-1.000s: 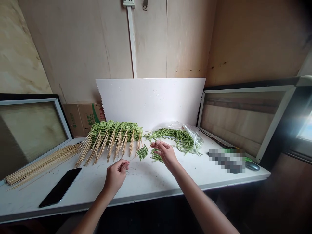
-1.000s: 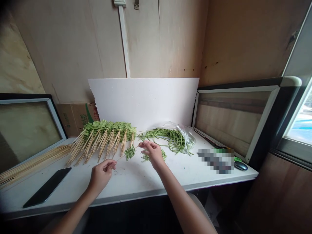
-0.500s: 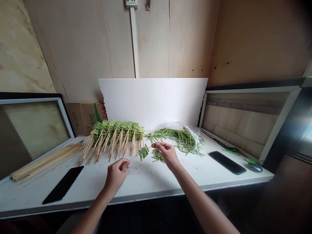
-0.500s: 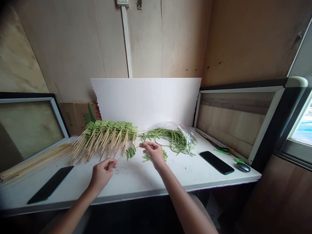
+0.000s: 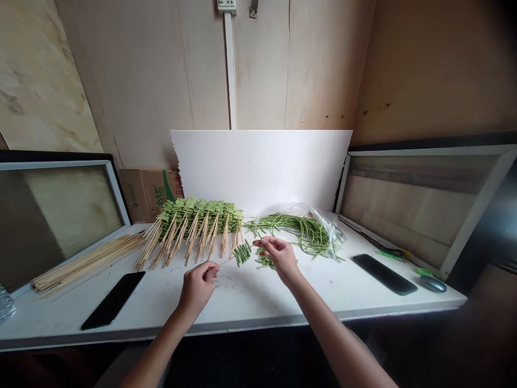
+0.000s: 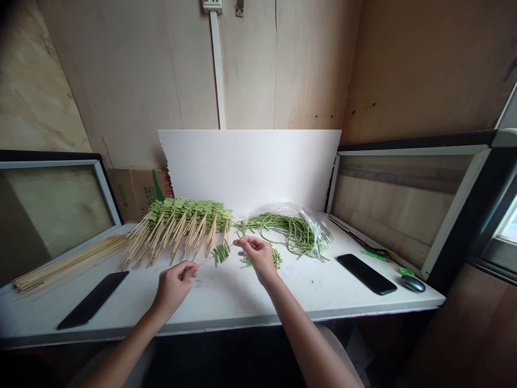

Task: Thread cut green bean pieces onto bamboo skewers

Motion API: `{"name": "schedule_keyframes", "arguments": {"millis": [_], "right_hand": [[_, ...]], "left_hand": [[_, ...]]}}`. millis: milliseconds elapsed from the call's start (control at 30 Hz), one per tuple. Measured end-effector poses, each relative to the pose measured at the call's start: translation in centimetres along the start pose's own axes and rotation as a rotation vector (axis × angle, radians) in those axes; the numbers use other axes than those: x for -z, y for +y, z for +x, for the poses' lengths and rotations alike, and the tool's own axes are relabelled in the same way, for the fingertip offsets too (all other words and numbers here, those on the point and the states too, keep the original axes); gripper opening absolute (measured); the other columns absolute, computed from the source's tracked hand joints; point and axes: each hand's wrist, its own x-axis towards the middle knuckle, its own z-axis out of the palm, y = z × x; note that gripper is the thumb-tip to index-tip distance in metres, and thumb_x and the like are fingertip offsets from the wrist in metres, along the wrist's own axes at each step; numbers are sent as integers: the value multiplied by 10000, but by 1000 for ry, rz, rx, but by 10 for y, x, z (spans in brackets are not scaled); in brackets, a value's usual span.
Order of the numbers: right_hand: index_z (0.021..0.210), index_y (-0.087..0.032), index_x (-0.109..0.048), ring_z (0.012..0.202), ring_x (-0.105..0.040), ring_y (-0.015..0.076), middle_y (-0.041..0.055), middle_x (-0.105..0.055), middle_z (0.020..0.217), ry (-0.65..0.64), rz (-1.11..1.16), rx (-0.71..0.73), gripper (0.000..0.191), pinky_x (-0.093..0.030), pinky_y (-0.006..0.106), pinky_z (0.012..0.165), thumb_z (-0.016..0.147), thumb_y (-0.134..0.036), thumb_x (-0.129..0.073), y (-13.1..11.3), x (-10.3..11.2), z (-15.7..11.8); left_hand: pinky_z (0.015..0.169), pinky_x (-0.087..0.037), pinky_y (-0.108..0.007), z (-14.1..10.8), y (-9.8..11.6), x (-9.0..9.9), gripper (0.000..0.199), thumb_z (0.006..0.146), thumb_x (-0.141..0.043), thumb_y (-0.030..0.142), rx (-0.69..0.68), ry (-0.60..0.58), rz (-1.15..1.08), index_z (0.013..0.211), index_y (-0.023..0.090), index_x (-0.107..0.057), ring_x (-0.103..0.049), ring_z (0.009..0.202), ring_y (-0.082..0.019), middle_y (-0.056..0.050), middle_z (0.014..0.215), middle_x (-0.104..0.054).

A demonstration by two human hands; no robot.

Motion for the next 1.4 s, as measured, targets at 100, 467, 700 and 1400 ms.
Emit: {"name": "schedule_keyframes", "arguments": {"millis": [100, 467, 700, 1400], "right_hand": [[917, -189, -771, 1068, -717, 301, 130, -795, 1014, -1, 10, -3, 336, -606, 377, 791, 778, -492, -818, 3, -1, -1], [897, -194, -781, 1109, -692, 299, 122, -783, 1053, 48, 73, -55, 351, -610, 400, 846, 778, -524, -805, 12, -15, -7], [831, -205, -775, 800, -672, 193, 27, -729, 846, 52, 59, -42, 306, -625, 378, 790, 735, -486, -849, 17, -25, -14], [1056, -188, -763, 1011, -732, 302, 140, -786, 1041, 328, -149, -38, 415, -609, 374, 709, 804, -508, -687, 8, 70, 32]], "left_hand": [[616, -499, -221, 0, 1, 0, 240, 915, -497, 227, -9, -2, 0, 827, 175, -715, -661, 622, -159, -28, 682, -713], [650, -510, -232, -4, -1, -1, 237, 890, -487, 159, -66, 110, 83, 829, 195, -714, -688, 658, -173, -32, 738, -754], [663, -518, -235, -5, 6, -4, 230, 904, -496, 182, -61, 87, 33, 851, 197, -720, -703, 687, -177, -32, 757, -756], [634, -475, -243, 10, -52, 9, 286, 913, -512, 345, 57, -154, 10, 776, 183, -703, -650, 627, -193, -38, 678, -713]]}}
